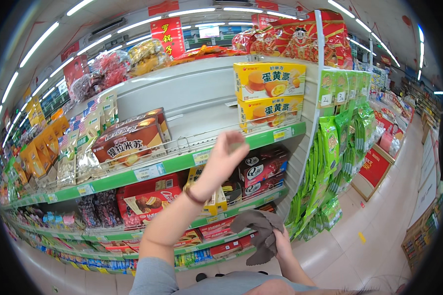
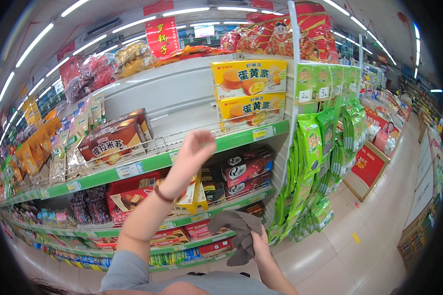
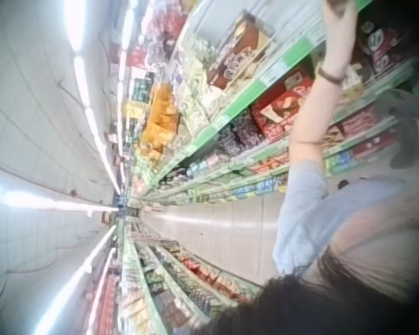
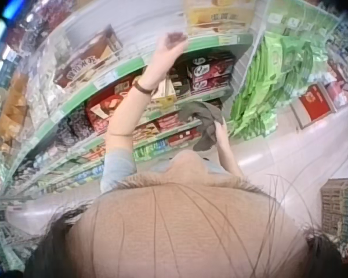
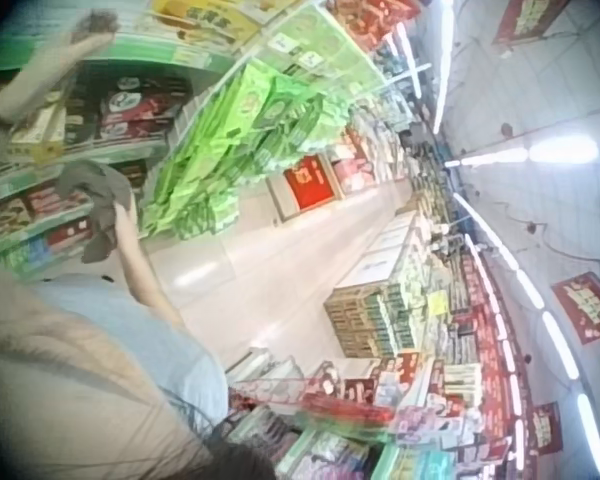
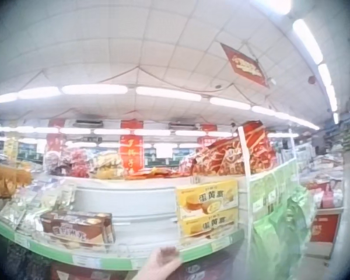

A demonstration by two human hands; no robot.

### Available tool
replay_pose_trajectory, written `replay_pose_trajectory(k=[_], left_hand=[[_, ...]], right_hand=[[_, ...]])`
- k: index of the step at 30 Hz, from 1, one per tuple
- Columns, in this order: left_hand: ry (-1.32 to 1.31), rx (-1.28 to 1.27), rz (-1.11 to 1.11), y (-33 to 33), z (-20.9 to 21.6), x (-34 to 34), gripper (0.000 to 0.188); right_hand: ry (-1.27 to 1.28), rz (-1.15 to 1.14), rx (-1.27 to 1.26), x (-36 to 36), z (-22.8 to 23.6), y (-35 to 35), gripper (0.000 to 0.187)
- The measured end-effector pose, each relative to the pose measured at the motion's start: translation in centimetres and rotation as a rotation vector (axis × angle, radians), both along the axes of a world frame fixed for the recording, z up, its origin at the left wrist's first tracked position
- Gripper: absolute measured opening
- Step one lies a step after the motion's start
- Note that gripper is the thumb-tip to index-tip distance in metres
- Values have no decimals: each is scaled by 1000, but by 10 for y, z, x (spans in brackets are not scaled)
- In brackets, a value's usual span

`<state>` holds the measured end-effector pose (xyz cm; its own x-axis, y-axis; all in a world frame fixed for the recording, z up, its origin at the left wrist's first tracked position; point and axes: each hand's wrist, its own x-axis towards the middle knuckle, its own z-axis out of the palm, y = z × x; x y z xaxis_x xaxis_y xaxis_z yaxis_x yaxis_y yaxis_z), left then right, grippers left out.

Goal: The person wipes the front of snack packages and boxes on a supermarket shelf with a cloth. They handle green snack bags, brown boxes, yellow boxes, and pistachio bags, wiping each item individually and placing them back on the shelf.

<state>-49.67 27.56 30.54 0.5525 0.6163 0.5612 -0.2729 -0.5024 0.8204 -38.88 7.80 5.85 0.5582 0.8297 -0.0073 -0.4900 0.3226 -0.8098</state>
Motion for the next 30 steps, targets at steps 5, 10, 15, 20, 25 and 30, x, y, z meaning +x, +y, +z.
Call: replay_pose_trajectory(k=[5,10,15,20,25,30], left_hand=[[85,180,334,83,70,58,83],[86,-16,183,110,103,93,104],[117,-7,-39,135,110,99,91],[-93,12,42,92,108,93,73],[-335,56,98,61,95,35,69],[-458,124,84,-1,38,-40,71]], right_hand=[[97,-12,-129,-3,-13,-27,37],[64,-54,-139,-5,-10,-52,37],[26,1,-189,-6,-12,-66,46],[295,137,-145,0,-20,-65,55],[234,129,-95,-2,-2,-58,49],[42,40,-55,5,22,-54,42]])
